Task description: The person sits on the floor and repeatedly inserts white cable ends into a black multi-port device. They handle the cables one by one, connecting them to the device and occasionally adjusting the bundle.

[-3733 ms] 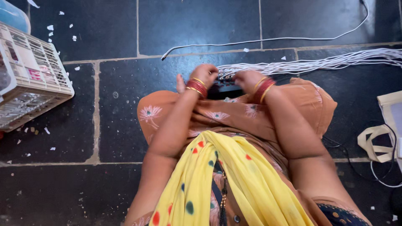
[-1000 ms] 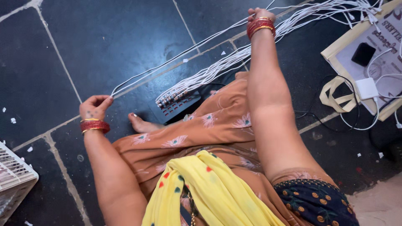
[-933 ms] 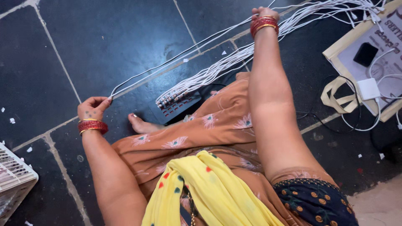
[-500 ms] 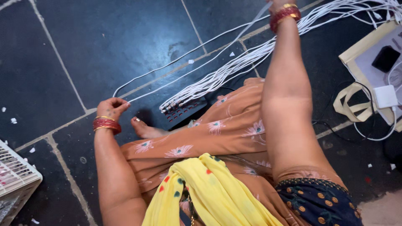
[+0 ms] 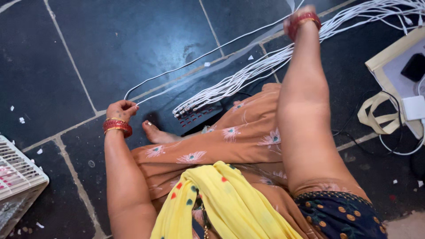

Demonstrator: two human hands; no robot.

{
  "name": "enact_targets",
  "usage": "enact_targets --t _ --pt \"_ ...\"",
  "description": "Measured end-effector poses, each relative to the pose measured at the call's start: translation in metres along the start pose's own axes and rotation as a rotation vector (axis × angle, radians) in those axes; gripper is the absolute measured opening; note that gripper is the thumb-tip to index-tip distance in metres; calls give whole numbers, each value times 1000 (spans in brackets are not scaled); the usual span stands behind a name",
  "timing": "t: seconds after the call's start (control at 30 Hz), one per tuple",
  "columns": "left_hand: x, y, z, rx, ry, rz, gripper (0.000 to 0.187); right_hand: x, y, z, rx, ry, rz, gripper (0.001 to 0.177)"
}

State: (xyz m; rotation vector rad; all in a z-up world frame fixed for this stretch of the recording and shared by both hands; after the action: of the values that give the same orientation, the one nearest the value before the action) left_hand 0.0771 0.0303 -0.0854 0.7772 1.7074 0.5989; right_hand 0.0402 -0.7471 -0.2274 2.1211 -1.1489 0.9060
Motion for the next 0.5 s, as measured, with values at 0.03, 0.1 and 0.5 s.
enact_targets --t 0.03,0.1,0.5 --pt "3 0 3 -3 19 10 14 -6 6 0 12 -85 40 24" --pt "11 1 7 -19 34 27 13 -12 9 1 24 -215 85 26" --pt "6 -34 27 -16 -134 24 14 15 -7 8 115 111 410 21"
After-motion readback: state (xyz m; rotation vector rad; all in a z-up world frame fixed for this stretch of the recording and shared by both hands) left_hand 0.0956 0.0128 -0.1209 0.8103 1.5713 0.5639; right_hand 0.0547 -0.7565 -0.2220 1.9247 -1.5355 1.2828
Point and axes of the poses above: each hand's wrist, its own z-axis towards the middle knuckle, its own y-axis out of the back of the hand, x = y × z, the point moved 2 cm from there along z, towards the middle knuckle, and after that the axes turned 9 degrees about -x, right-handed, at the moved point
